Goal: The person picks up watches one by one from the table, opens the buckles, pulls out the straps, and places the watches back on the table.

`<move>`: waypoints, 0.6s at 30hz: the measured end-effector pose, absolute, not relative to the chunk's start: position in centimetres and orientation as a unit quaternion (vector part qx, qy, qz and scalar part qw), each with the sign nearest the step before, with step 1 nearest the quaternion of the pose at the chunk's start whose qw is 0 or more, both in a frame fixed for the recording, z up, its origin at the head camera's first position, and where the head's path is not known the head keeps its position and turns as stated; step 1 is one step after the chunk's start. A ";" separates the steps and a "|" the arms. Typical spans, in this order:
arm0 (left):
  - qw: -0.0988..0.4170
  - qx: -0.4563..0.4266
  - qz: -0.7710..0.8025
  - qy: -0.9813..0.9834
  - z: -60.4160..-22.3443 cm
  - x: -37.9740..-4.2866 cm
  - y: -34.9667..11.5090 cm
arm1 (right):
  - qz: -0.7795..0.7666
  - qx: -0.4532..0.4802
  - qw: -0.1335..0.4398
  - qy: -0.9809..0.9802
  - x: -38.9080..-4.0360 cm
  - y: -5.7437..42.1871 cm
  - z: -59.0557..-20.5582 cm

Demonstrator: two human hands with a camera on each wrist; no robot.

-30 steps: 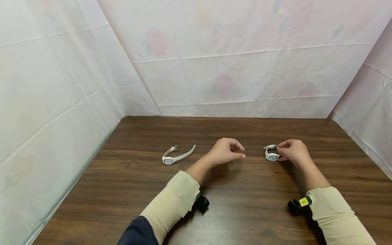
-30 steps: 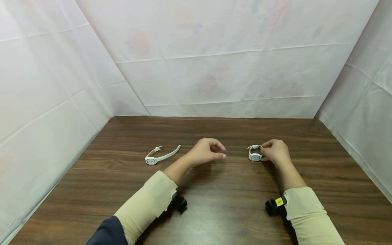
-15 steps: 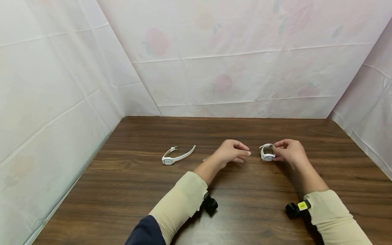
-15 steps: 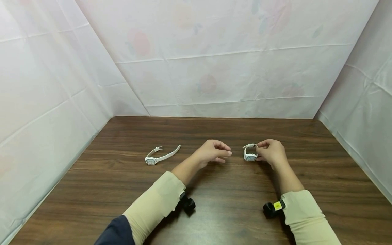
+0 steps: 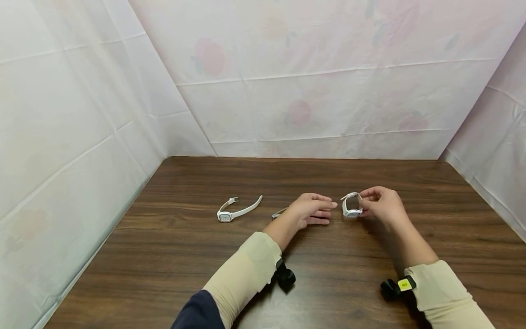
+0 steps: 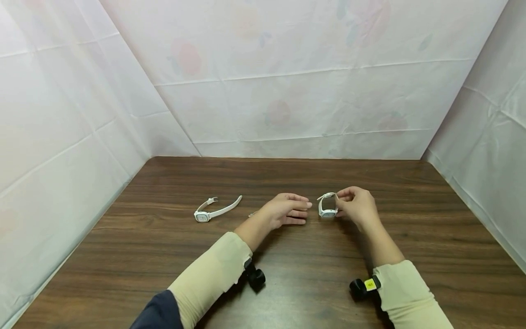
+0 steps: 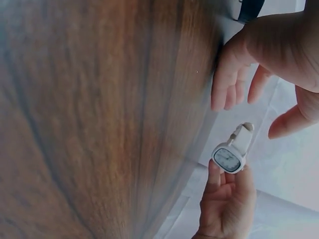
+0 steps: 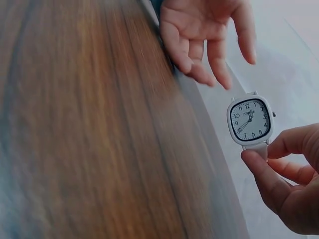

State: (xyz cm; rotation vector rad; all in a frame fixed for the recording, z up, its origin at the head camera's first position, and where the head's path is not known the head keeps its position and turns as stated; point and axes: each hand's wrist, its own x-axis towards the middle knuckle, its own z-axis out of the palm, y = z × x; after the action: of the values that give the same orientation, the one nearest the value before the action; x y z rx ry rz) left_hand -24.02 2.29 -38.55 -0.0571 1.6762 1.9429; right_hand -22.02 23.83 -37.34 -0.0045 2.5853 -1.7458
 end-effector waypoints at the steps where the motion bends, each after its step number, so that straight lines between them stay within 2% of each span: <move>1: 0.289 -0.022 0.728 0.622 -38.5 -24.0 2.3 | -0.557 -0.004 0.008 0.830 -21.9 23.7 -37.3; 8: 0.310 -0.012 0.742 0.594 -38.3 -23.7 2.7 | -0.542 -0.018 -0.017 0.840 -21.2 22.5 -37.1; 18: 0.294 -0.006 0.755 0.587 -37.8 -23.3 2.8 | -0.539 -0.028 -0.049 0.841 -20.5 21.2 -36.7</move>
State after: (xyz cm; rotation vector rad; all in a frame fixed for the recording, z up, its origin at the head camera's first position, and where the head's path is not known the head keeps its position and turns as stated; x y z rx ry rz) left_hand -23.29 2.82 -37.81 -0.0151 1.5621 2.0093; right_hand -20.46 21.17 -36.66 -0.0906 2.7269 -1.7468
